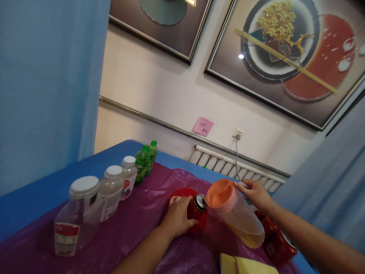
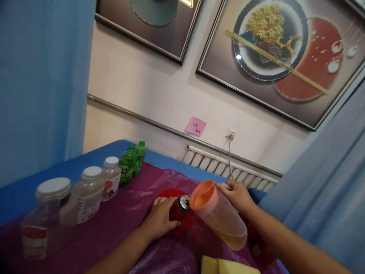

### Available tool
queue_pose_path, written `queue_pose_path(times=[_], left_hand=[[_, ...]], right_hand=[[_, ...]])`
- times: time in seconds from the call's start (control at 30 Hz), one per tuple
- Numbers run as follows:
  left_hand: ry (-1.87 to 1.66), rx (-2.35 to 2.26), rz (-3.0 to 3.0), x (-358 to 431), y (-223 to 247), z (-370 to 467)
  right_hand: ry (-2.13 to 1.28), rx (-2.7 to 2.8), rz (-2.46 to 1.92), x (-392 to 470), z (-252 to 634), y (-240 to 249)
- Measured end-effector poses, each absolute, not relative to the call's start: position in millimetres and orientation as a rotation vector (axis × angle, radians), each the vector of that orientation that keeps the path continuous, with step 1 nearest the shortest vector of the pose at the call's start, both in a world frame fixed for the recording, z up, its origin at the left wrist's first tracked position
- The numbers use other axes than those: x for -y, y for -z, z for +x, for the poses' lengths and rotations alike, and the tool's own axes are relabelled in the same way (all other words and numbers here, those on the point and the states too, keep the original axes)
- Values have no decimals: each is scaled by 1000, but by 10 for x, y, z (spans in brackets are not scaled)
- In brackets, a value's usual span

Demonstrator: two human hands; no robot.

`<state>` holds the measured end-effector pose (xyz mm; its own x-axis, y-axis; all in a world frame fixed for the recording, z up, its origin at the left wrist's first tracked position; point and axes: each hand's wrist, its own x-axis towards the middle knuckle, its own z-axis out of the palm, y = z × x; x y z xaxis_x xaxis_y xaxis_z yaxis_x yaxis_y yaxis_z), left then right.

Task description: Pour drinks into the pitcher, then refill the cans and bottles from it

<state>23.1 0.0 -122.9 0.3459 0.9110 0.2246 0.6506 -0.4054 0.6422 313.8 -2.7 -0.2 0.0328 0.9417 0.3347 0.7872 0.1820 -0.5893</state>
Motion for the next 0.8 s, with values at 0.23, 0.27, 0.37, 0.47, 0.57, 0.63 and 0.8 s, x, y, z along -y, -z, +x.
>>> queue_pose_path(times=[0.23, 0.27, 0.37, 0.47, 0.57, 0.63, 0.8], left_hand=[[-802, -1356, 2170, -12, 1257, 232], [-804, -1357, 2170, -13, 1261, 232], [-809, -1360, 2168, -13, 1263, 231], [-808, -1363, 2165, -9, 1255, 230], [-795, -1367, 2159, -4, 1243, 229], [-789, -1366, 2154, -2, 1238, 230], [-797, -1348, 2157, -1, 1238, 230]], right_hand=[[-276, 1791, -1663, -17, 3196, 21], [-272, 1791, -1665, -21, 3201, 22], [-256, 1806, -1667, -28, 3208, 20], [-259, 1819, -1675, -32, 3211, 17], [-277, 1814, -1686, -33, 3211, 17], [-270, 1809, -1688, -29, 3208, 14], [-252, 1805, -1687, -9, 3188, 0]])
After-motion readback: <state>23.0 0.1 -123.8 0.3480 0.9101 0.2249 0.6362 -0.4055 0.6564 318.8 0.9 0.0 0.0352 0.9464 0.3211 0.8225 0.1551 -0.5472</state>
